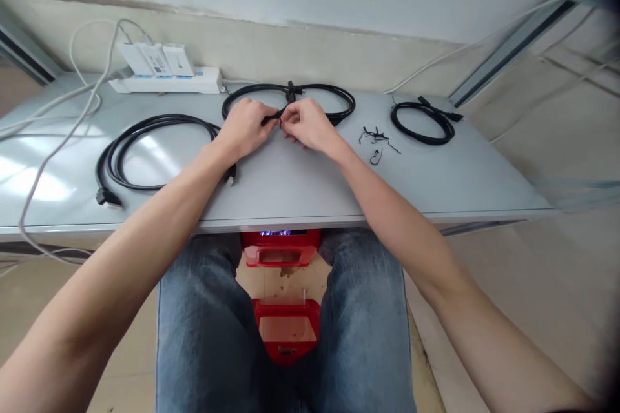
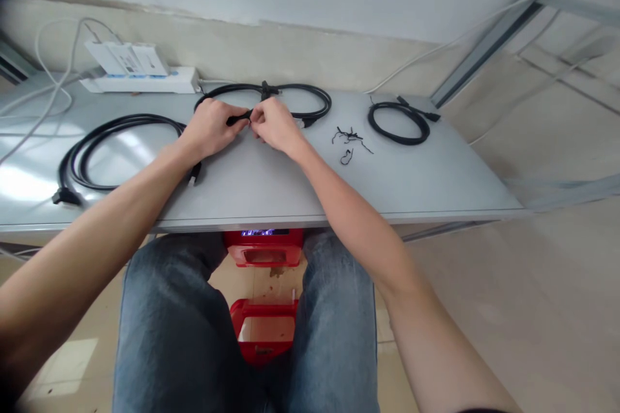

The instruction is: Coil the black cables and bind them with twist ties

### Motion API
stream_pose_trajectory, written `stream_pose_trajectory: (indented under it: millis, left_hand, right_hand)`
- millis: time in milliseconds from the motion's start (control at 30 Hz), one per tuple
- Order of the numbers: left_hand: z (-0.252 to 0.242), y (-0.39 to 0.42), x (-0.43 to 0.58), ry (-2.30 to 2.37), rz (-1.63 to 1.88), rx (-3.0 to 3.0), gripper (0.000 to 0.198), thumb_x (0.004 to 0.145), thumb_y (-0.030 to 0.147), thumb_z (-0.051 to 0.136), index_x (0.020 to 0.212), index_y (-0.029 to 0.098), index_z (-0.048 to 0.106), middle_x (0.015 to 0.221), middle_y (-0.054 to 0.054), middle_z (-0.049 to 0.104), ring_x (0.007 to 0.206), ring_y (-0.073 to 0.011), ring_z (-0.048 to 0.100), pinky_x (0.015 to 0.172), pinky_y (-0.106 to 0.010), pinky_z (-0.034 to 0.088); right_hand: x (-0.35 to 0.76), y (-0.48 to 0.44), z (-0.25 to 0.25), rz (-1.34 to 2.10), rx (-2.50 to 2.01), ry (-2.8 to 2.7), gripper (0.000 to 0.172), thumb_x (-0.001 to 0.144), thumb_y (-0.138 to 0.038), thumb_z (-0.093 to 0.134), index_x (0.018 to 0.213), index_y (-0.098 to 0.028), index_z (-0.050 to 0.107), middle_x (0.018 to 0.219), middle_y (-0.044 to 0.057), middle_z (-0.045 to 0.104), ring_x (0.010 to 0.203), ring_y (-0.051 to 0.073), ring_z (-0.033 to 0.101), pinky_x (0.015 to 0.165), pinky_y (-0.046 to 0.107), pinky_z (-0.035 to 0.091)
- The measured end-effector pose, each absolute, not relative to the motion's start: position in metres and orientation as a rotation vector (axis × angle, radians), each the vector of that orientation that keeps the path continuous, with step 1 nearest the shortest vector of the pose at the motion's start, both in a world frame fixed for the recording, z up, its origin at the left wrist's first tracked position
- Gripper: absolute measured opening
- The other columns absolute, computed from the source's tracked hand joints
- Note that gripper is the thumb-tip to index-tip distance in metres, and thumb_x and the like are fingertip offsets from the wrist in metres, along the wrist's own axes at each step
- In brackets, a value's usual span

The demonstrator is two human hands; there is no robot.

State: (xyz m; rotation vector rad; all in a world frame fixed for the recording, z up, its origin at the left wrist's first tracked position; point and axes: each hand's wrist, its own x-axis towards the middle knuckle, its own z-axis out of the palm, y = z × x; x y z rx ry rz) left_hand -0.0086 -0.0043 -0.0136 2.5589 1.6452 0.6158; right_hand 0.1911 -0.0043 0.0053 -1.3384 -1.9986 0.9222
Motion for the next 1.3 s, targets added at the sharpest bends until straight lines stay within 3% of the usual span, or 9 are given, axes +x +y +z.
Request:
stream_pose_trajectory:
  millis: [67,167,333,600,900,1100,1300]
  left_hand:
    - [-0.013,-0.004,-0.008,1.651,0.614,2.560,0.039,0.107,0.031,0.056,0.119,0.018,0.091,0.103,-0.017,0.087,0.106,-0.0349,0.078,0.101,-0.045,0.053]
    - [-0.013,-0.004,-0.009,1.671,0.619,2.546,0.041,0.109,0.032,0.055,0.121,0.017,0.091,0.104,-0.017,0.088,0.107,-0.0349,0.079,0.104,-0.045,0.054]
    - [-0.013,-0.004,-0.009,1.681,0.621,2.534,0.042,0.109,0.033,0.056,0.124,0.017,0.091,0.107,-0.017,0.089,0.112,-0.0352,0.080,0.106,-0.044,0.054]
    - [-0.010,-0.005,-0.009,1.691,0.586,2.514,0.043,0.110,0.033,0.054,0.126,0.017,0.090,0.115,-0.018,0.089,0.116,-0.0359,0.079,0.110,-0.044,0.053]
    - [-0.011,-0.005,-0.010,1.667,0.654,2.483,0.039,0.113,0.038,0.056,0.122,0.019,0.090,0.110,-0.019,0.088,0.120,-0.0372,0.079,0.112,-0.046,0.052]
    - [-0.011,-0.006,-0.008,1.628,0.664,2.501,0.035,0.111,0.035,0.058,0.116,0.021,0.089,0.103,-0.018,0.087,0.118,-0.0388,0.080,0.112,-0.049,0.053]
    - [-0.010,-0.007,-0.008,1.584,0.613,2.519,0.036,0.107,0.032,0.057,0.117,0.019,0.090,0.110,-0.019,0.088,0.116,-0.0382,0.080,0.107,-0.046,0.056]
  right_hand:
    - [0.191,-0.003,0.001,0.536,-1.344,-2.160,0.015,0.104,-0.011,0.071,0.097,-0.022,0.076,0.097,0.008,0.083,0.093,0.024,0.078,0.081,0.033,0.059]
    - [0.192,-0.002,-0.003,0.210,-1.336,-2.290,0.022,0.107,-0.013,0.065,0.116,-0.022,0.082,0.108,0.010,0.086,0.110,0.030,0.080,0.097,0.040,0.059]
    - [0.196,-0.001,-0.002,0.098,-1.294,-2.368,0.022,0.113,-0.020,0.065,0.128,-0.023,0.080,0.113,0.011,0.085,0.113,0.032,0.078,0.096,0.042,0.057]
    - [0.196,-0.006,0.002,0.060,-1.272,-2.452,0.022,0.118,-0.025,0.059,0.124,-0.023,0.080,0.115,0.012,0.083,0.116,0.036,0.078,0.097,0.045,0.057]
    - [0.193,-0.017,0.009,0.027,-1.351,-2.441,0.032,0.124,-0.022,0.044,0.130,-0.023,0.075,0.129,0.014,0.080,0.119,0.035,0.075,0.094,0.041,0.052]
    - [0.187,-0.017,0.006,-0.036,-1.394,-2.435,0.031,0.121,-0.016,0.046,0.135,-0.019,0.073,0.130,0.018,0.080,0.118,0.037,0.077,0.097,0.044,0.053]
    - [0.187,-0.013,0.000,-0.008,-1.416,-2.411,0.026,0.120,-0.019,0.052,0.132,-0.019,0.076,0.123,0.019,0.082,0.120,0.039,0.078,0.099,0.045,0.056]
